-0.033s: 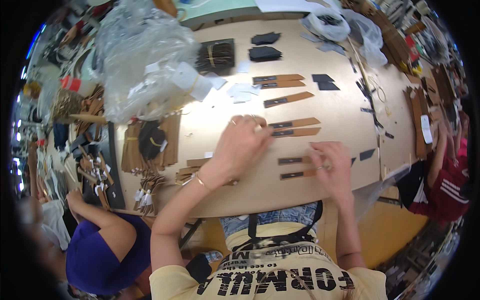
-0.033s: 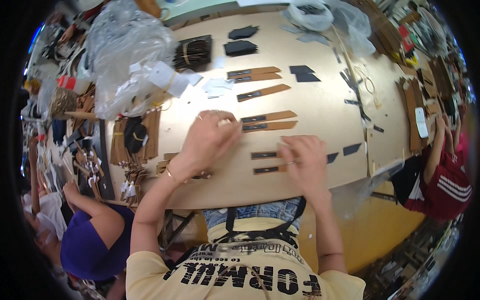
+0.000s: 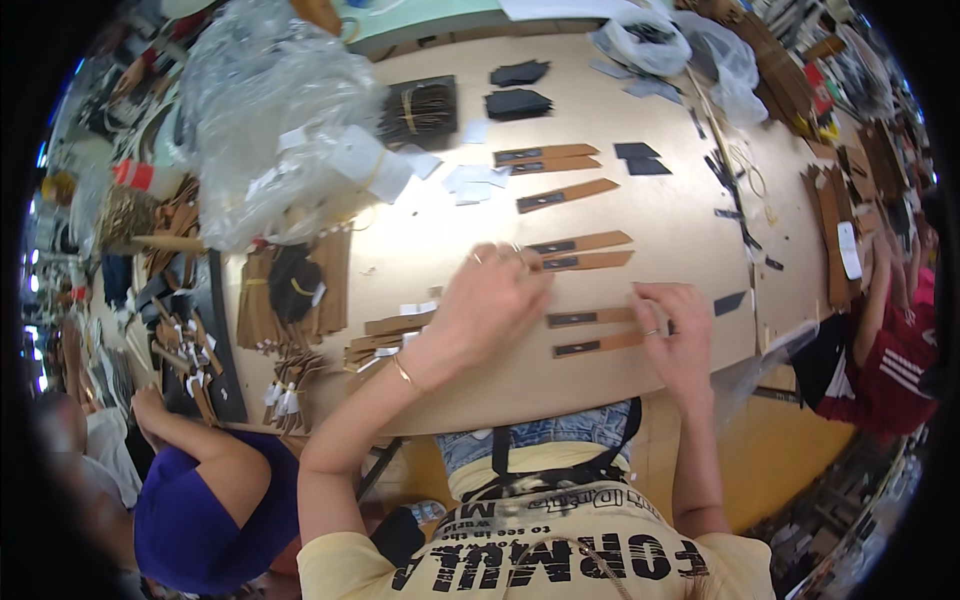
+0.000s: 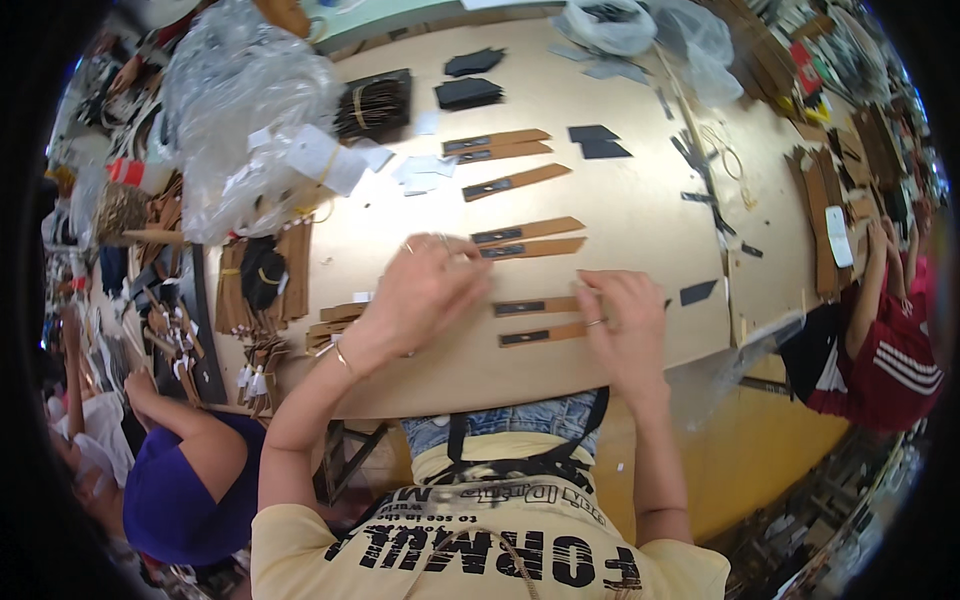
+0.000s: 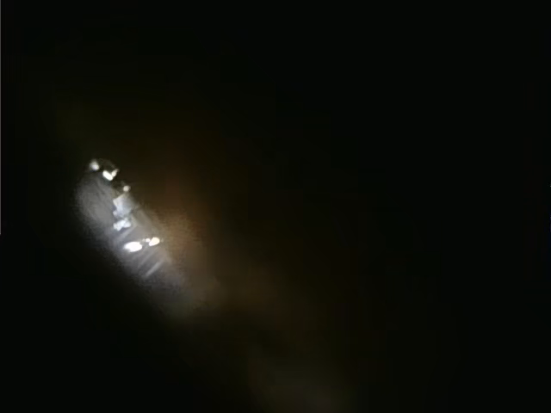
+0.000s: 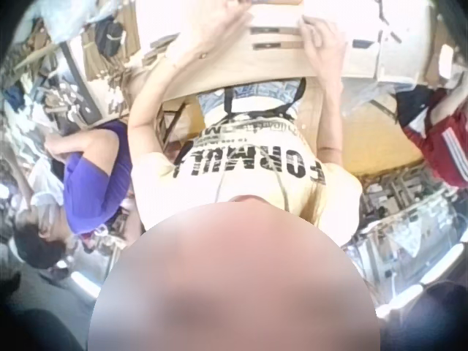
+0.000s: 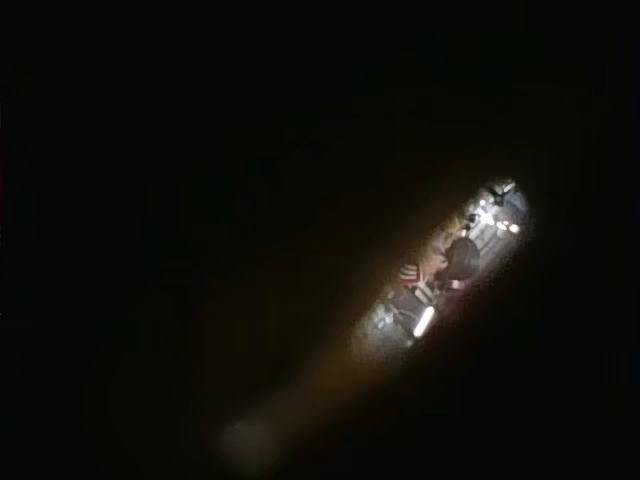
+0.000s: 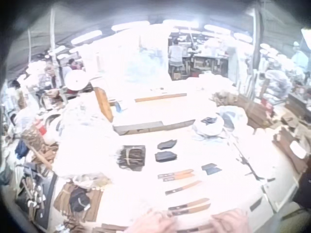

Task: The person repeatedly picks small rectangular pieces from a table, aligns them with other pieces, and presses them together. The person handles the pieces one at a time, placing each assembled unit back on the table.

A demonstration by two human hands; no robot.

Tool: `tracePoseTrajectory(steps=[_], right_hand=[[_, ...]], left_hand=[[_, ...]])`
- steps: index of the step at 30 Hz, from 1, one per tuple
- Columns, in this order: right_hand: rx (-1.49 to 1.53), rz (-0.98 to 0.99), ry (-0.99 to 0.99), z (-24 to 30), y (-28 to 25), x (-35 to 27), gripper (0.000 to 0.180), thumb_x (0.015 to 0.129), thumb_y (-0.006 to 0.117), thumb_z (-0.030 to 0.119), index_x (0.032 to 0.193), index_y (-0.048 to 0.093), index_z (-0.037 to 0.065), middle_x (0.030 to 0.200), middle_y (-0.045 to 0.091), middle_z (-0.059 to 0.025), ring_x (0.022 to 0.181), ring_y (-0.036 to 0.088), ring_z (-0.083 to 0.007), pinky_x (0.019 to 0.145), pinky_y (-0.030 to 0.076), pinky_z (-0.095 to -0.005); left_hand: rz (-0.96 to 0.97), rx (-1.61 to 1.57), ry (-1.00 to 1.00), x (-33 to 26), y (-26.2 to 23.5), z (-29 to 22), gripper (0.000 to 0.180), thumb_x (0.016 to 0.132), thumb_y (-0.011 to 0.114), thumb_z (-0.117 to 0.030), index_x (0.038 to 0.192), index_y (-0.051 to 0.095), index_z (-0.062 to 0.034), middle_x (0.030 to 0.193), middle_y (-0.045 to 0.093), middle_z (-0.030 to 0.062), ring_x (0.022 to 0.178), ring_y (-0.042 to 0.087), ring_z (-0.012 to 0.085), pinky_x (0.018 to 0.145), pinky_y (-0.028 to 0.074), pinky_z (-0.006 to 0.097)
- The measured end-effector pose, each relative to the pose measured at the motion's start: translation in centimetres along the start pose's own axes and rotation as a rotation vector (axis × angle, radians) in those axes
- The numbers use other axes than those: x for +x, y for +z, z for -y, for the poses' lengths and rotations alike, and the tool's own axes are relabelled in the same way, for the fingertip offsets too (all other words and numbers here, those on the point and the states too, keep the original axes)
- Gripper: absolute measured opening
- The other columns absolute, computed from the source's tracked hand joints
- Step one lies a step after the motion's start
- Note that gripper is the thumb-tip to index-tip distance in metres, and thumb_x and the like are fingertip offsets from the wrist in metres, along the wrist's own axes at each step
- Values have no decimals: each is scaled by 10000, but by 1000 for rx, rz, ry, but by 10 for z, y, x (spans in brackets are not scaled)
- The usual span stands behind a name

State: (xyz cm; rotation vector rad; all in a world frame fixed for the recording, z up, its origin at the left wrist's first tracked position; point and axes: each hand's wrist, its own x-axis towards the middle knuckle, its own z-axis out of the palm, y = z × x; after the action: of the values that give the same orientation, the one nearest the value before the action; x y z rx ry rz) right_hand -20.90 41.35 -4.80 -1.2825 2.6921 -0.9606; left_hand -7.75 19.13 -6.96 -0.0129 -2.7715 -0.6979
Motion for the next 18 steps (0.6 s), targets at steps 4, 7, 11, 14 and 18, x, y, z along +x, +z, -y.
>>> tracePoseTrajectory(steps=[4,7,11,14,18], right_hand=[[72,-28,190,-32,-24,-22,113,879,695,107,978,709,55,923,693,-62,877,610,-249,821,428,-359],[89,-60,181,-40,-23,-28,112,873,701,94,977,706,53,919,693,-57,873,610,-244,811,427,-354],[78,-71,124,-42,-21,-27,142,868,710,122,995,706,58,970,691,-58,918,603,-249,831,428,-366],[25,12,39,-35,-22,-23,216,848,730,171,1037,701,70,1052,676,-73,992,587,-263,881,419,-387],[-22,64,-166,-11,-3,-11,335,805,761,249,1090,691,87,1137,646,-81,1078,559,-288,951,392,-413]], left_hand=[[177,152,119,-2,30,-31,226,878,684,-215,1035,660,-55,1075,623,85,1030,586,263,952,441,417],[156,231,155,-4,40,-32,250,879,669,-223,1034,638,-30,1072,607,76,1015,581,249,955,443,416],[191,308,197,-6,44,-32,227,886,652,-187,1045,640,-25,1070,608,71,982,593,239,946,452,419],[179,357,223,-4,43,-34,224,874,629,-144,1070,644,-39,1078,613,66,981,601,228,936,458,430],[120,352,175,3,33,-37,269,849,602,-131,1103,641,-53,1107,624,60,1011,605,219,948,448,426]])
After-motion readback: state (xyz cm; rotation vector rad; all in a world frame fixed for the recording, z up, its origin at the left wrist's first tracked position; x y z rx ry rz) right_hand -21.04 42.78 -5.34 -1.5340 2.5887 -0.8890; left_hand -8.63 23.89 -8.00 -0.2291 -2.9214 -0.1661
